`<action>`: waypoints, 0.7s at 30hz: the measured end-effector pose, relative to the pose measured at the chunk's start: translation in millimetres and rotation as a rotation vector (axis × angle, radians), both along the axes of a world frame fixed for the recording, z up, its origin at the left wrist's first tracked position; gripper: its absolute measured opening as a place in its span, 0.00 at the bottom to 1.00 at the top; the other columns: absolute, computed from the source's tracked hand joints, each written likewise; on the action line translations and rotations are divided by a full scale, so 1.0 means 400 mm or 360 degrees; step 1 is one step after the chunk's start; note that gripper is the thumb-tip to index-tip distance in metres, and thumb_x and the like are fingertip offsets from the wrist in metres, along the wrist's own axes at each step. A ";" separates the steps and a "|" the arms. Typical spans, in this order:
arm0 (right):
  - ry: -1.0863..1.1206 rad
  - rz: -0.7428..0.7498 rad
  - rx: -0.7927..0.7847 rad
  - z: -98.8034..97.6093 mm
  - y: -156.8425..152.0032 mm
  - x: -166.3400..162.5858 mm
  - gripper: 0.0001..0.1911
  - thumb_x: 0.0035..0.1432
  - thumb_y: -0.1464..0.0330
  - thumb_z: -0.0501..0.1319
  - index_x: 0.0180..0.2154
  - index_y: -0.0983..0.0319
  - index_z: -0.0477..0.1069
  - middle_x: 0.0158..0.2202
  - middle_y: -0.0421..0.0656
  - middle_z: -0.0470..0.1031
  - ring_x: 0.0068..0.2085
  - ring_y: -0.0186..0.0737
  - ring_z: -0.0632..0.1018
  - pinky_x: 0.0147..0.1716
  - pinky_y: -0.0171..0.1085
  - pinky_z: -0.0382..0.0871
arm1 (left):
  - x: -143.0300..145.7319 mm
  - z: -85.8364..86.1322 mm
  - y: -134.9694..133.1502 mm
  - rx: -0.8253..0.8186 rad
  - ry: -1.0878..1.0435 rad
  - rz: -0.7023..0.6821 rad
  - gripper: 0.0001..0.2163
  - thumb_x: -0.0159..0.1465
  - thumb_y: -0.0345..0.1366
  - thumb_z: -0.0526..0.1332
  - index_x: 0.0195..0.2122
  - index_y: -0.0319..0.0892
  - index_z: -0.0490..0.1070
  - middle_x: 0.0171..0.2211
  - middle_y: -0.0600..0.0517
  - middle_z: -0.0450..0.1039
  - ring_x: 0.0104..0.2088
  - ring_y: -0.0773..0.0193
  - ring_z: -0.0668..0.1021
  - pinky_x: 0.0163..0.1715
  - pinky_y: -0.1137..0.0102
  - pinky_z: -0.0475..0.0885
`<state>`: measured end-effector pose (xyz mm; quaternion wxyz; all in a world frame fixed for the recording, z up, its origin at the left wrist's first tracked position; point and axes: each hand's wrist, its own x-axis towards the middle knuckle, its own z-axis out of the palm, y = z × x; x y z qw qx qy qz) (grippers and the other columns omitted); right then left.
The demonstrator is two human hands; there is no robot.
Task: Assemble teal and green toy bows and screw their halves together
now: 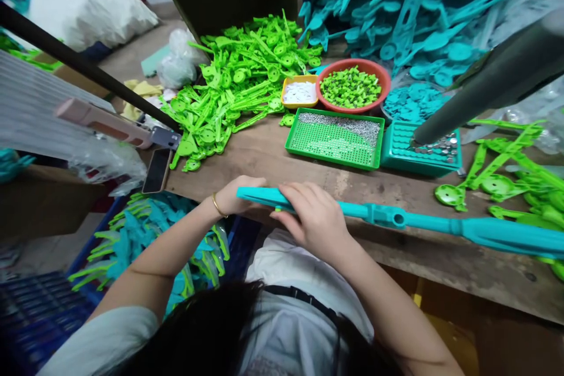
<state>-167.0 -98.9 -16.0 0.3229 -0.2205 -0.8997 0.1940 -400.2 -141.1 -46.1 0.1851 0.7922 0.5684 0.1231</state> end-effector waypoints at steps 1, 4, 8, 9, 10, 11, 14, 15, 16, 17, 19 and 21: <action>0.0005 0.0000 -0.0003 -0.001 0.001 -0.002 0.19 0.61 0.62 0.61 0.52 0.62 0.68 0.44 0.49 0.78 0.45 0.45 0.77 0.42 0.43 0.73 | 0.001 0.002 0.000 -0.0021 -0.0028 0.0002 0.17 0.57 0.51 0.66 0.26 0.42 0.68 0.20 0.57 0.68 0.20 0.68 0.73 0.21 0.74 0.59; -0.0002 -0.0030 0.0015 -0.001 0.013 -0.006 0.18 0.61 0.61 0.60 0.50 0.62 0.68 0.43 0.48 0.78 0.43 0.45 0.77 0.41 0.42 0.73 | 0.006 0.010 0.003 -0.0060 -0.0217 0.0020 0.14 0.58 0.49 0.66 0.29 0.42 0.71 0.23 0.56 0.72 0.22 0.68 0.74 0.22 0.74 0.63; 0.0026 -0.0029 0.0089 0.016 0.026 -0.002 0.18 0.61 0.61 0.60 0.50 0.63 0.68 0.42 0.49 0.78 0.43 0.46 0.77 0.41 0.42 0.72 | 0.004 0.044 0.010 -0.0082 -0.0465 -0.0028 0.11 0.58 0.46 0.67 0.34 0.44 0.75 0.31 0.55 0.77 0.29 0.66 0.79 0.29 0.75 0.69; 0.0051 -0.0017 0.0111 0.022 0.027 0.000 0.19 0.60 0.62 0.61 0.50 0.64 0.68 0.42 0.49 0.78 0.43 0.46 0.77 0.41 0.42 0.72 | 0.001 0.058 0.010 -0.0099 -0.0459 -0.0060 0.11 0.57 0.45 0.68 0.34 0.45 0.75 0.31 0.55 0.78 0.30 0.65 0.80 0.30 0.75 0.69; 0.0074 -0.0005 0.0126 0.028 0.026 0.002 0.19 0.60 0.62 0.61 0.50 0.64 0.67 0.42 0.49 0.78 0.43 0.45 0.77 0.42 0.41 0.72 | -0.001 0.073 0.009 -0.0112 -0.0429 -0.0087 0.11 0.57 0.46 0.68 0.35 0.45 0.75 0.32 0.55 0.78 0.31 0.65 0.80 0.30 0.75 0.69; 0.0089 0.0002 0.0133 0.033 0.025 0.002 0.18 0.60 0.63 0.61 0.50 0.64 0.68 0.42 0.49 0.78 0.43 0.45 0.77 0.42 0.41 0.72 | -0.003 0.087 0.007 -0.0120 -0.0387 -0.0110 0.12 0.56 0.46 0.69 0.36 0.46 0.76 0.32 0.55 0.79 0.31 0.64 0.80 0.30 0.75 0.69; 0.0101 -0.0024 0.0129 0.040 0.019 -0.003 0.17 0.60 0.64 0.61 0.49 0.62 0.68 0.41 0.47 0.78 0.42 0.44 0.77 0.42 0.41 0.72 | -0.004 0.124 0.000 -0.0119 -0.0313 -0.0161 0.15 0.55 0.51 0.68 0.36 0.46 0.76 0.31 0.54 0.79 0.29 0.64 0.80 0.28 0.74 0.68; 0.0097 -0.0035 0.0124 0.040 0.017 -0.008 0.16 0.60 0.64 0.61 0.49 0.62 0.69 0.41 0.47 0.78 0.42 0.44 0.78 0.42 0.41 0.72 | -0.002 0.131 -0.001 -0.0115 -0.0313 -0.0157 0.16 0.56 0.52 0.68 0.36 0.45 0.76 0.30 0.54 0.78 0.28 0.64 0.79 0.27 0.75 0.68; 0.0091 -0.0045 0.0124 0.039 0.015 -0.012 0.17 0.60 0.64 0.61 0.50 0.62 0.69 0.41 0.47 0.78 0.43 0.44 0.78 0.42 0.41 0.72 | 0.000 0.135 -0.002 -0.0111 -0.0319 -0.0144 0.16 0.56 0.52 0.67 0.35 0.45 0.76 0.29 0.54 0.78 0.26 0.65 0.79 0.26 0.75 0.67; 0.0077 -0.0048 0.0131 0.038 0.012 -0.015 0.18 0.60 0.63 0.61 0.51 0.62 0.68 0.42 0.48 0.78 0.43 0.45 0.78 0.42 0.41 0.72 | 0.002 0.135 -0.002 -0.0108 -0.0327 -0.0121 0.16 0.57 0.52 0.66 0.34 0.44 0.76 0.27 0.54 0.77 0.25 0.65 0.78 0.26 0.75 0.67; 0.0044 -0.0039 0.0196 0.035 0.006 -0.009 0.22 0.60 0.62 0.61 0.54 0.64 0.67 0.46 0.51 0.77 0.47 0.47 0.78 0.45 0.43 0.72 | -0.002 0.124 0.000 -0.0113 -0.0360 -0.0055 0.15 0.57 0.51 0.67 0.33 0.44 0.77 0.26 0.54 0.77 0.25 0.65 0.78 0.26 0.74 0.68; 0.0056 -0.0029 0.0277 0.031 0.000 0.025 0.27 0.60 0.60 0.61 0.57 0.65 0.64 0.51 0.55 0.75 0.52 0.50 0.76 0.48 0.47 0.71 | -0.021 0.098 0.003 -0.0116 -0.0458 0.0003 0.16 0.55 0.51 0.68 0.36 0.45 0.78 0.29 0.53 0.79 0.29 0.62 0.80 0.29 0.73 0.72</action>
